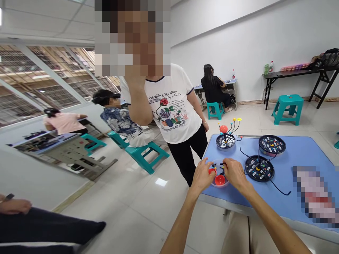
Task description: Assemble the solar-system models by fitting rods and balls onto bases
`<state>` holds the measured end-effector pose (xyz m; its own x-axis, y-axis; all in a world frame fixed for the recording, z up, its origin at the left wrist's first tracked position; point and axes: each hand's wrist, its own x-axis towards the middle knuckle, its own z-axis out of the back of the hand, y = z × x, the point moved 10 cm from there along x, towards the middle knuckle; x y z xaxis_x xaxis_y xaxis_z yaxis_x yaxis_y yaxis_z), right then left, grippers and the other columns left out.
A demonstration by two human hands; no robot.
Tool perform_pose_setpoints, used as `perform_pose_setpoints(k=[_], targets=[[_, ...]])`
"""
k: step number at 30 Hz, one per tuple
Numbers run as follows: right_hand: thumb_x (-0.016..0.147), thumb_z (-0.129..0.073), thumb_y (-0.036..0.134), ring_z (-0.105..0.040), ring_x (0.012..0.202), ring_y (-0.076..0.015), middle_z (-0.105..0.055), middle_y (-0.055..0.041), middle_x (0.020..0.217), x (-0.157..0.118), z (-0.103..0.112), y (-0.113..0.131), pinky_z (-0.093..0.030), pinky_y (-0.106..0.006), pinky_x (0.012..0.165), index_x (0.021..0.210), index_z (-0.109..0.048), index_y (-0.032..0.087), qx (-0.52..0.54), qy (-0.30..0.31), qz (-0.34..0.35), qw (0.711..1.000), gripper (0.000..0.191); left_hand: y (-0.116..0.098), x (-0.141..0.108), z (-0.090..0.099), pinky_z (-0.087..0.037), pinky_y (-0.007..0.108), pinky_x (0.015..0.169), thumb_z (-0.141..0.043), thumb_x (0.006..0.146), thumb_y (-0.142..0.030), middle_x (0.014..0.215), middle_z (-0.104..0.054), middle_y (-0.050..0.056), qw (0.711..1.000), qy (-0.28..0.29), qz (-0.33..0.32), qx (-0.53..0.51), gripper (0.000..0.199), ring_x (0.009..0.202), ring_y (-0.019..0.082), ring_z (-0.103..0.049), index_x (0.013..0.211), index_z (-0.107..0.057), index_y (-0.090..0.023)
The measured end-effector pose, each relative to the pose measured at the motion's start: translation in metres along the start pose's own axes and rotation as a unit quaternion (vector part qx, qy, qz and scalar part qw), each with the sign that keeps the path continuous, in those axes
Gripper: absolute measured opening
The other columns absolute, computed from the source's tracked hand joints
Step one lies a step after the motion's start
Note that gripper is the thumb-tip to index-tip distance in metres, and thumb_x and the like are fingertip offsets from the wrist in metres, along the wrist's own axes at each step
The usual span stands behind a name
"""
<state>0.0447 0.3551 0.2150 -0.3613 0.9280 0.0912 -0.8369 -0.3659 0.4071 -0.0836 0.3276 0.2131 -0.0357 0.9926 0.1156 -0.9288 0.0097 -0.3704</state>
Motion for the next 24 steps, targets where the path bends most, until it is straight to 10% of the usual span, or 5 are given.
perform_pose_setpoints(k=[6, 13, 24], targets=[[0.094, -0.042, 0.013, -0.068, 0.087, -0.0222, -0.072, -0.0109, 0.103, -0.005, -0.002, -0.007, -0.035, -0.028, 0.064, 0.106, -0.067, 0.016, 0.012, -0.012, -0.017, 1.000, 0.027, -0.024, 0.005, 0.009, -0.043, 0.050, 0.104, -0.058, 0.082, -0.009, 0.128, -0.057, 0.012, 0.988, -0.117, -0.100, -0.009, 0.019, 0.127, 0.031, -0.048, 0.088, -0.072, -0.020], [0.092, -0.048, 0.015, -0.069, 0.080, -0.0224, -0.075, -0.0117, 0.091, 0.006, -0.005, -0.003, -0.034, -0.028, 0.061, 0.092, -0.073, 0.017, 0.041, -0.016, 0.005, 0.999, 0.025, -0.048, 0.007, 0.011, -0.045, 0.050, 0.098, -0.057, 0.074, 0.003, 0.119, -0.062, 0.012, 0.978, -0.128, -0.164, -0.016, 0.033, 0.116, 0.029, -0.051, 0.094, -0.070, -0.020], [0.099, -0.037, 0.022, -0.070, 0.074, -0.0176, -0.077, -0.0081, 0.090, 0.018, -0.003, -0.002, -0.044, -0.024, 0.062, 0.105, -0.073, 0.018, 0.045, -0.008, 0.026, 0.999, 0.036, -0.022, -0.001, 0.029, -0.051, 0.034, 0.077, -0.049, 0.090, -0.014, 0.085, -0.069, 0.005, 0.965, -0.168, -0.139, -0.146, 0.022, 0.085, 0.020, -0.062, 0.094, -0.070, -0.021]])
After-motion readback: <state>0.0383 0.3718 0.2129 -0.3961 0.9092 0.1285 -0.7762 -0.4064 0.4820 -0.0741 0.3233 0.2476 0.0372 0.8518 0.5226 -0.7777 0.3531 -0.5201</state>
